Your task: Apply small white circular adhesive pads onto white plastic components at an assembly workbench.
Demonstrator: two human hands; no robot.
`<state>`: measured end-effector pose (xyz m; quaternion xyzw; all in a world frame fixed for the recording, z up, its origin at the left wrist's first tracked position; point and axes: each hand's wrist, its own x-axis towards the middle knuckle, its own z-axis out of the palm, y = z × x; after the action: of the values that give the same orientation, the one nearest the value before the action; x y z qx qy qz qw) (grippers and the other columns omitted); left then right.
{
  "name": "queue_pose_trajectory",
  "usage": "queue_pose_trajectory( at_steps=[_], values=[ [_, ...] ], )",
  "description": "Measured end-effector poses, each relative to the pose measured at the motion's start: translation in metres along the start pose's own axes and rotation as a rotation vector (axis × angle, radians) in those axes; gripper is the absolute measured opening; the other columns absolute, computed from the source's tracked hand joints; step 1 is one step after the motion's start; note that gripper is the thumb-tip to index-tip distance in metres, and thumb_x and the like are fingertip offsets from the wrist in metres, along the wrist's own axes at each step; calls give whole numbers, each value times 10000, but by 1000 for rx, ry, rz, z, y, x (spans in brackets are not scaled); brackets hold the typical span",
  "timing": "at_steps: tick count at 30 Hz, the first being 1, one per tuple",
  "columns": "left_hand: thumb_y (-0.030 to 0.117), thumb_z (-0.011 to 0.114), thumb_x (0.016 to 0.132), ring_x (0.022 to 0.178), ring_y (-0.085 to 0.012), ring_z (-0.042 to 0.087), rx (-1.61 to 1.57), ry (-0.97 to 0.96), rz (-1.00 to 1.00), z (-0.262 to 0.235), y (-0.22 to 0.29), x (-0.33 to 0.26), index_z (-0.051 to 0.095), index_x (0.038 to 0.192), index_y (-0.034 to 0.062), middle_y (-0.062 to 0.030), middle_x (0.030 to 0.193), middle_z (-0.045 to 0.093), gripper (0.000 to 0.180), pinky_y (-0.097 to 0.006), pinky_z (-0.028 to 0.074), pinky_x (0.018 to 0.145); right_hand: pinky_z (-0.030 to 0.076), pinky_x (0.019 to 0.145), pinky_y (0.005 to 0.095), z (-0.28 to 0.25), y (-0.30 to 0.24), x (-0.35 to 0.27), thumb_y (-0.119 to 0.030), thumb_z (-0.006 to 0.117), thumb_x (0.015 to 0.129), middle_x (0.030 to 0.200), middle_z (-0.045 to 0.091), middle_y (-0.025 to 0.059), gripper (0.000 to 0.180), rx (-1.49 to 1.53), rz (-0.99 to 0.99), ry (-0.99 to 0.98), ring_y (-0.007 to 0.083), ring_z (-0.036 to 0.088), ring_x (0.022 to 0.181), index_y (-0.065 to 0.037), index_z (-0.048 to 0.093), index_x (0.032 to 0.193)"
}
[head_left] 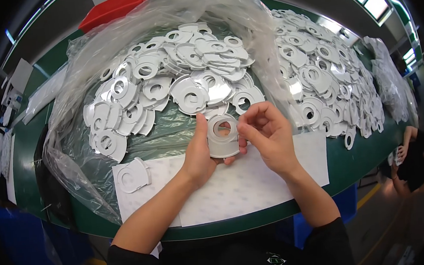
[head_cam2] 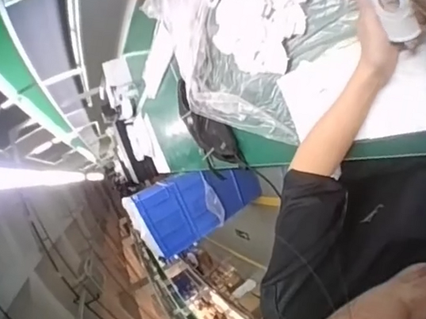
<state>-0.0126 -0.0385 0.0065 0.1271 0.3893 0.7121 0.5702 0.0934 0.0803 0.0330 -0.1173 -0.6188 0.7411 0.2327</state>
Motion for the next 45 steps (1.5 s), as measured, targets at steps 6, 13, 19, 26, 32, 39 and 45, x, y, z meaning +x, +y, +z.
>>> queue_pose_trajectory(
  at_steps=[6,13,19,26,32,39,45],
  values=[
    [628,110,939,785,-185,610,-14,-19,-5,-1,0,1,536,1115,52,-93,905,622,739,-256,412,529,445,505,187,0,7,3,-14,630,855,830,593,61,172,-12,51,15,65,529,585,-11,493,958],
    [622,107,941,794,-182,606,-11,-32,0,-3,-2,1,532,1096,46,-97,912,616,732,-263,425,540,453,482,201,-1,7,4,22,626,845,815,602,81,210,-20,59,2,76,539,585,-33,434,908],
    [628,108,938,793,-183,605,-15,-46,1,-3,-3,2,526,1096,47,-97,906,609,733,-266,427,543,444,476,184,0,10,3,5,633,847,829,611,69,195,-22,44,23,51,519,568,-26,449,900],
    [643,110,929,793,-186,603,-6,-9,-6,-2,-2,1,516,1108,40,-103,911,606,749,-264,419,538,444,474,182,1,10,3,4,633,847,822,606,62,175,-18,46,23,48,513,569,-18,466,894],
    [645,105,928,791,-187,603,-1,-6,-9,-2,-2,1,512,1117,37,-111,918,612,756,-268,415,539,441,472,179,1,9,3,-8,644,845,810,604,56,165,-28,46,27,43,511,566,-14,484,886],
    [651,104,926,779,-182,603,-18,-39,-8,-2,-2,2,507,1113,43,-112,900,615,753,-261,400,535,433,468,174,1,11,2,-22,656,841,791,602,44,151,-70,38,41,34,509,552,-12,507,866],
    [629,218,938,744,-178,602,-44,-12,6,-3,-4,3,493,1037,67,-107,908,617,634,-255,391,507,431,469,173,5,9,1,-17,650,838,789,606,50,144,-112,18,62,33,514,545,-9,509,866]
  ],
)
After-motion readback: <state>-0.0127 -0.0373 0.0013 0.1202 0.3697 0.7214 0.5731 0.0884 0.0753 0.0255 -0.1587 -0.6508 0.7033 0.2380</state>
